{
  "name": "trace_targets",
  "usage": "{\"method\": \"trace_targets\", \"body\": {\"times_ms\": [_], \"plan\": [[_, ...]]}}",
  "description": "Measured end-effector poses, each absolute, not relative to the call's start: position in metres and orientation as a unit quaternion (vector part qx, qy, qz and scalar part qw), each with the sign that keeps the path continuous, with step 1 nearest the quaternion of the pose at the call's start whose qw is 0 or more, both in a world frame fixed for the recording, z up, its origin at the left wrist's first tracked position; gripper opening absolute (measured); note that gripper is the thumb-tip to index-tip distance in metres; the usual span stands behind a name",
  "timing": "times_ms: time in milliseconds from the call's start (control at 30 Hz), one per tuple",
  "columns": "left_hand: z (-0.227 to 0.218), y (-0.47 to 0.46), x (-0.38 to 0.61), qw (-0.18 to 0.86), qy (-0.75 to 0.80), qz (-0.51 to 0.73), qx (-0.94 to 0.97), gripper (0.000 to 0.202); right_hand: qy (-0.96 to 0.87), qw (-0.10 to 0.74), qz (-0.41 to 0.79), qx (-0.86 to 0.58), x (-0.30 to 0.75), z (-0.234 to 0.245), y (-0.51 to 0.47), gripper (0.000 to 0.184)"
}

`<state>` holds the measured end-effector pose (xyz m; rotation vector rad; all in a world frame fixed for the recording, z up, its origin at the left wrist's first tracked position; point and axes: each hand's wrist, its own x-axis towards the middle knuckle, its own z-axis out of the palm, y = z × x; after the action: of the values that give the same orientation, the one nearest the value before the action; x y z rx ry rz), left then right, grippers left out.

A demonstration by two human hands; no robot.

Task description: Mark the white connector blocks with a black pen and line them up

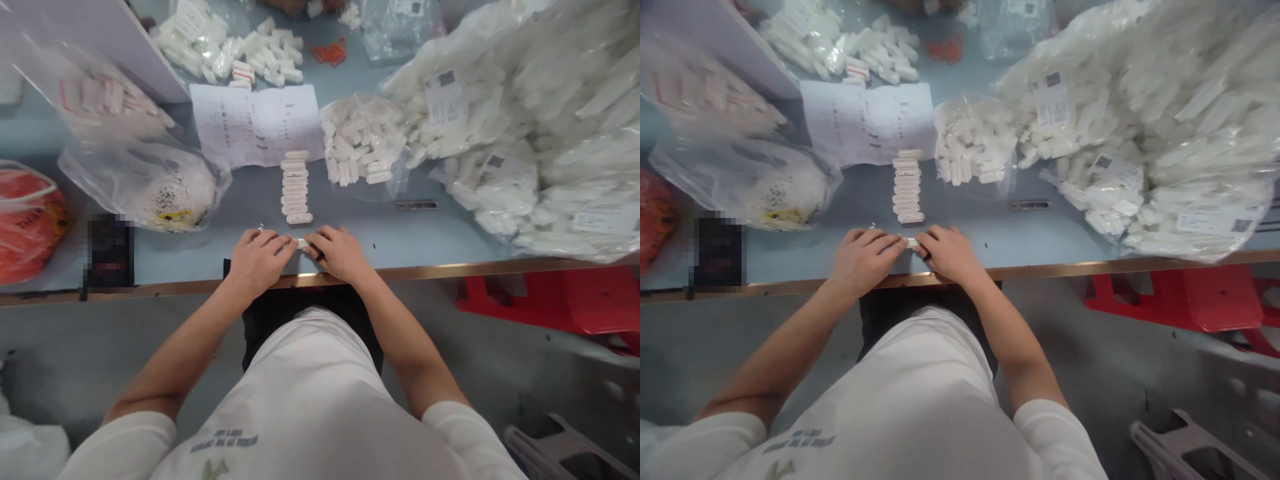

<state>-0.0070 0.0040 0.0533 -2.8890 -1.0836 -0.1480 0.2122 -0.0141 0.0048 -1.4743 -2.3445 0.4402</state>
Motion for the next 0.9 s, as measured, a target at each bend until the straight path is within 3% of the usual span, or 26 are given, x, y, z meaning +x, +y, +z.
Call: {"method": "trace_targets", "body": {"times_ms": [133, 333, 600, 900], "plan": [[0.051, 0.008, -0.010, -0.004, -0.374, -0.070, -0.925, 0.028, -0.824, 0.166, 0.155, -0.518, 0.212, 0.006, -0.014, 0.041], [0.051, 0.027, -0.033, -0.011, -0.530, -0.107, -0.841, 0.030, -0.824, 0.172, 0.157, -0.516, 0.212, 0.004, -0.014, 0.039], [0.056, 0.045, -0.041, 0.030, -0.569, 0.014, -0.822, 0.029, -0.825, 0.176, 0.159, -0.514, 0.212, 0.005, -0.014, 0.036], [0.056, 0.052, -0.022, 0.021, -0.558, 0.056, -0.827, 0.033, -0.827, 0.181, 0.149, -0.511, 0.212, 0.005, -0.015, 0.038]]}}
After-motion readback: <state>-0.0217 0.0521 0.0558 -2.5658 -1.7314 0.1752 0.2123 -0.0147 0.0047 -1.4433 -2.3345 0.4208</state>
